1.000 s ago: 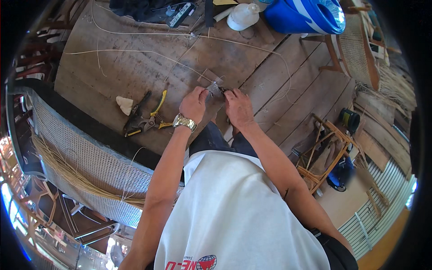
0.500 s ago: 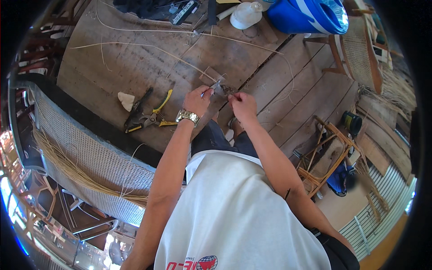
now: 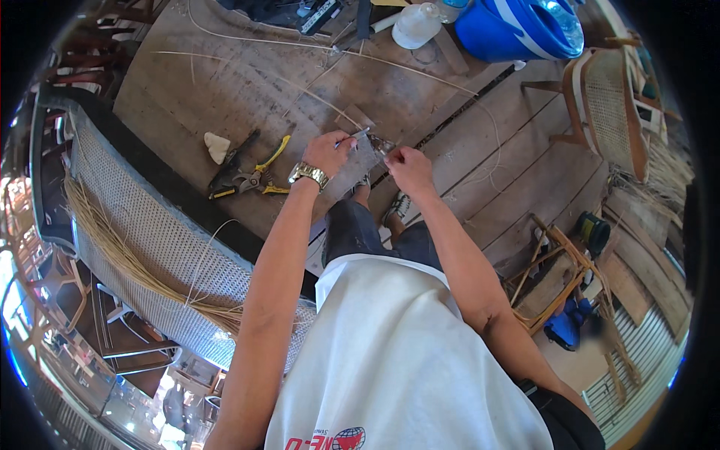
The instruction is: Weaving the seat of a wooden chair using rattan strips and tools.
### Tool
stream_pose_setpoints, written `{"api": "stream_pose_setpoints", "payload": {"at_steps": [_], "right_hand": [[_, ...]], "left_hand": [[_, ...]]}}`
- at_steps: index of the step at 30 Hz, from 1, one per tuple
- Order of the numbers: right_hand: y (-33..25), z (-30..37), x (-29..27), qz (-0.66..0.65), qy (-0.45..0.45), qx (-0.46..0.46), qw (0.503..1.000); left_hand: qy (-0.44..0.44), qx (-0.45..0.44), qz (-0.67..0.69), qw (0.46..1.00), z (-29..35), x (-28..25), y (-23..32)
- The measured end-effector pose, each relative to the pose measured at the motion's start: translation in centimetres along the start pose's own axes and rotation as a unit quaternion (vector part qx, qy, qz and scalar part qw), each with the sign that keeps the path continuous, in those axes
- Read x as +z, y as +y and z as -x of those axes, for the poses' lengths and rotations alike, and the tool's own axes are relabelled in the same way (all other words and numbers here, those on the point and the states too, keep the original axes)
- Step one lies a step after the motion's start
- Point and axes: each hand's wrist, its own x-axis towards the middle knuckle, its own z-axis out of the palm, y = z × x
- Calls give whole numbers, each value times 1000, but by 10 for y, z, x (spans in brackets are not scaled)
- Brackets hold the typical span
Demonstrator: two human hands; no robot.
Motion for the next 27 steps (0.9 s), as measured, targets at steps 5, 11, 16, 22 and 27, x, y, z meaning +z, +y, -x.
{"api": "stream_pose_setpoints", "payload": {"at_steps": [5,11,16,22,27], "right_hand": [[15,10,-4,-132,-50,20,990],[11,6,4,-318,-161,105,928],[13,-1,1,-380,-215,230,870],[5,-7,15,-11,59,-144,988],[43,28,1,35,67,-101,992]], "left_hand": [[-43,-42,58,996,2,-4,4],[-48,-22,96,994,-1,4,-8],[-41,-12,48,998,1,3,-1],[-57,-63,41,995,0,0,7],[-34,-82,64,994,4,3,1]]}}
